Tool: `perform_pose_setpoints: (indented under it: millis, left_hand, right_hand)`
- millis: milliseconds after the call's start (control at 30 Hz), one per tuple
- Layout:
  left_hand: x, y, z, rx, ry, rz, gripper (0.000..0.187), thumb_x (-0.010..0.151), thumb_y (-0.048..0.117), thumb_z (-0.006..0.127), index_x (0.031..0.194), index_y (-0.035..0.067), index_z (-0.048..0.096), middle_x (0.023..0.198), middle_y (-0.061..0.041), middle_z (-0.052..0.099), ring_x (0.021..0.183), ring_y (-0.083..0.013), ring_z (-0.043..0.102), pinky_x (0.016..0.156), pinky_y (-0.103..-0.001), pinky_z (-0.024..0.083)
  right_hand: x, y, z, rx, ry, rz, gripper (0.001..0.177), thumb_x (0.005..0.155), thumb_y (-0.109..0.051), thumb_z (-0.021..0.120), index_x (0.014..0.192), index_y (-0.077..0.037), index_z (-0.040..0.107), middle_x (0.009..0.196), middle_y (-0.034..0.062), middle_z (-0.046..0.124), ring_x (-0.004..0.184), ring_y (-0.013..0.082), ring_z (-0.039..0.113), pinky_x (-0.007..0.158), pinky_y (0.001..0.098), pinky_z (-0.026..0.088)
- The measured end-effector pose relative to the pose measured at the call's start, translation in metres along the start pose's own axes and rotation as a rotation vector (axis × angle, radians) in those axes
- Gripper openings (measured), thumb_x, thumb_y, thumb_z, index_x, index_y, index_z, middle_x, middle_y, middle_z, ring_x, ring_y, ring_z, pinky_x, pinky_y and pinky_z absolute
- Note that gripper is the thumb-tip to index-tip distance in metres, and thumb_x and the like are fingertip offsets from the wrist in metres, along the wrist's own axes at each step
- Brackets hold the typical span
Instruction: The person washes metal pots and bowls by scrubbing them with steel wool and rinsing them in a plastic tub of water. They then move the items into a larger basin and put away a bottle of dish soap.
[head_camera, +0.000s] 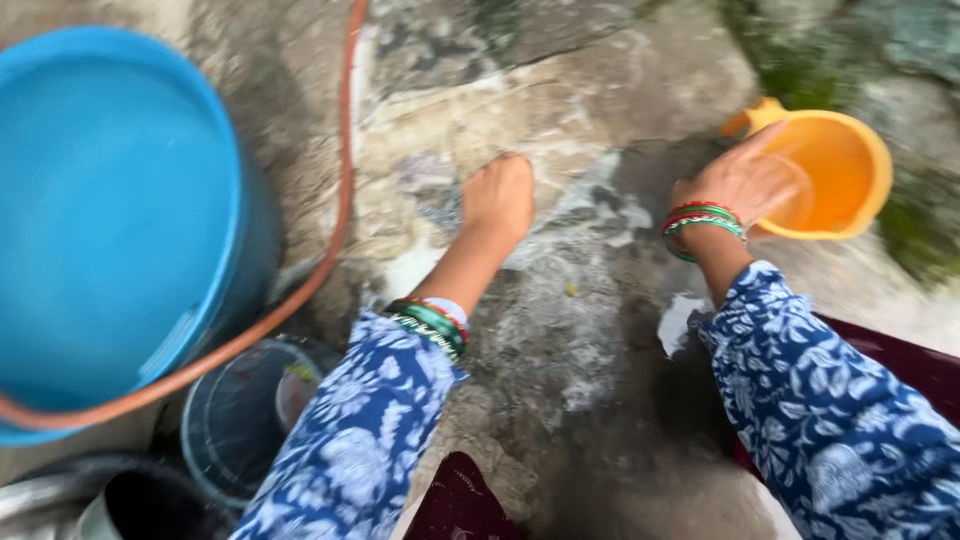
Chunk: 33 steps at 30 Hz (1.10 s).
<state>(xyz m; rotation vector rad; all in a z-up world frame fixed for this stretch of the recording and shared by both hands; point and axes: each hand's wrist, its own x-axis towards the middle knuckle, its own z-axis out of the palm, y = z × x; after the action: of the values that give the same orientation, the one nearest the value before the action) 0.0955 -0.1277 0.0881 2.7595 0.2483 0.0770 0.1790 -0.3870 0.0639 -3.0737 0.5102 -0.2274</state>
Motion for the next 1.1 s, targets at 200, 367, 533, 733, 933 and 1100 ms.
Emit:
perform_pose_setpoints:
  millis: [200,367,533,733,933,1100]
  left_hand:
    - [-0.022,0.019,-0.043,-0.092,-0.016,0.163,0.029,0.089,0.008,0.073,0.118,0.007,0.067,0.123,-0.018,0.068,0.111,-0.0385,0.068,0.092,-0.048,0.056]
    - [-0.044,0.0,-0.083,0.014,-0.068,0.208,0.092,0.068,0.011,0.085,0.149,0.011,0.041,0.159,-0.024,0.037,0.139,-0.0417,0.037,0.106,-0.054,0.037]
    - [-0.065,-0.04,-0.108,0.143,-0.046,0.202,0.075,0.066,0.023,0.089,0.133,0.01,0.056,0.151,-0.021,0.046,0.143,-0.0377,0.035,0.113,-0.055,0.023]
    - [-0.089,-0.094,-0.157,0.14,-0.247,0.126,0.028,0.084,0.025,0.078,0.11,0.014,0.075,0.108,-0.013,0.075,0.117,-0.0284,0.066,0.119,-0.057,0.023]
    - [-0.1,-0.106,-0.161,0.156,-0.38,0.199,0.031,0.084,0.03,0.078,0.109,0.013,0.076,0.106,-0.017,0.073,0.107,-0.0348,0.068,0.095,-0.051,0.049]
    - [-0.084,-0.063,-0.15,0.427,-0.616,0.297,0.034,0.083,0.037,0.08,0.103,0.009,0.078,0.107,-0.012,0.074,0.108,-0.028,0.069,0.092,-0.048,0.047]
  right_hand:
    - [0.003,0.0,0.071,-0.077,-0.011,-0.274,0.012,0.101,-0.021,0.062,0.104,-0.014,0.072,0.096,0.0119,0.074,0.087,0.0317,0.074,0.07,0.0463,0.06]
    - [-0.075,-0.065,0.023,0.022,-0.128,-0.677,0.024,0.089,-0.018,0.061,0.11,-0.022,0.072,0.088,0.0109,0.075,0.081,0.0318,0.075,0.067,0.0471,0.059]
    - [-0.114,-0.135,-0.058,0.221,-0.162,-1.06,0.04,0.088,-0.013,0.066,0.125,-0.028,0.072,0.092,0.0123,0.075,0.083,0.0349,0.073,0.069,0.0487,0.058]
    - [-0.099,-0.19,-0.097,0.886,-0.787,-1.521,0.023,0.076,-0.009,0.077,0.098,-0.012,0.076,0.093,0.0118,0.078,0.087,0.0297,0.074,0.075,0.0407,0.059]
    - [-0.075,-0.21,0.001,0.641,-0.527,-0.999,0.018,0.083,-0.025,0.076,0.092,-0.01,0.077,0.087,0.0142,0.076,0.08,0.0277,0.072,0.077,0.0397,0.057]
    - [-0.111,-0.225,0.106,0.546,-0.755,-1.387,0.017,0.072,-0.021,0.077,0.087,-0.015,0.081,0.088,0.0094,0.079,0.082,0.0257,0.076,0.079,0.0373,0.059]
